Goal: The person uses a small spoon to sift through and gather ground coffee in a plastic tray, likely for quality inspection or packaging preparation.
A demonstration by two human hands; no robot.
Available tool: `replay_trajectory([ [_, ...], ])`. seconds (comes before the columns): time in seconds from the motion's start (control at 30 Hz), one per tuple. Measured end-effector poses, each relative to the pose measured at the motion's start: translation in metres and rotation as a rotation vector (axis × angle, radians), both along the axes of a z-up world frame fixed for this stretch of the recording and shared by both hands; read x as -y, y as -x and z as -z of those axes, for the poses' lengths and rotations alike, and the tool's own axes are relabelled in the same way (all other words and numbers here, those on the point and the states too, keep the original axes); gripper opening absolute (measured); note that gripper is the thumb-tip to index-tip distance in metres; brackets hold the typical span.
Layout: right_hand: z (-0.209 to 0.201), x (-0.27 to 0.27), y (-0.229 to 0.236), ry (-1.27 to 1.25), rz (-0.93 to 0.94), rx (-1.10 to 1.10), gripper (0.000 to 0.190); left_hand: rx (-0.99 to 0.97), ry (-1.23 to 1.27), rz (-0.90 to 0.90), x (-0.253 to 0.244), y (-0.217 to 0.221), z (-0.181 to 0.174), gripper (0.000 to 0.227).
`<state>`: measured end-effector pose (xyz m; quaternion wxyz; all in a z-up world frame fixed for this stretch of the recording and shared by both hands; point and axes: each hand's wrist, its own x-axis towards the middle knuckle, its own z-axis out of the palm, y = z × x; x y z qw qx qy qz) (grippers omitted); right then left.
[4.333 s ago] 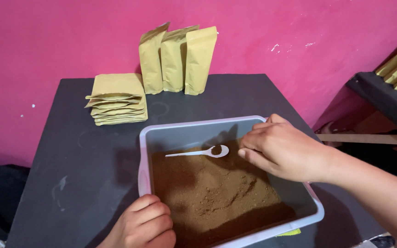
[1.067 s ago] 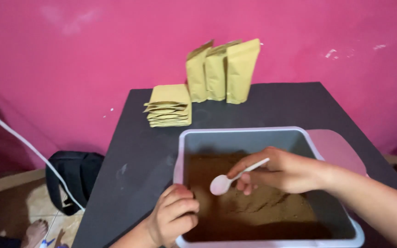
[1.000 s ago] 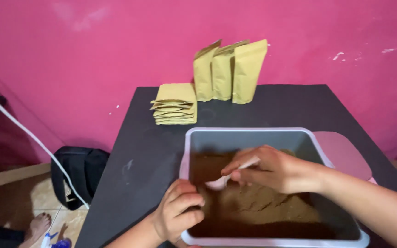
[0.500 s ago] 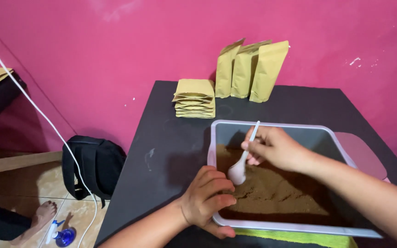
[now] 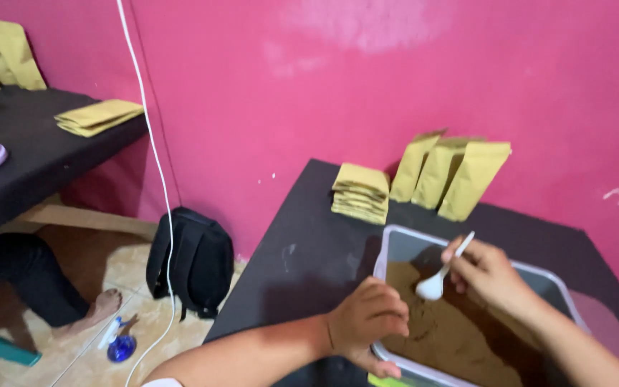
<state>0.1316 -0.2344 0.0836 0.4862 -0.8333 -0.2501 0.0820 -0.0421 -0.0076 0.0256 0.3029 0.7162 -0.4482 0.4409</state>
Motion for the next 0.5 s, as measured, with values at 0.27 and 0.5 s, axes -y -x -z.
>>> replay_trajectory([
  [0.27, -0.011, -0.013, 0.022, 0.417, -0.106, 0.359, 0.013, 0.08, 0.01, -0.095, -0.001, -0.017, 0.024, 0.006],
  [0.5, -0.031, -0.015, 0.042, 0.55, -0.177, 0.443, 0.006, 0.143, 0.018, -0.065, -0.002, -0.028, 0.026, 0.014],
])
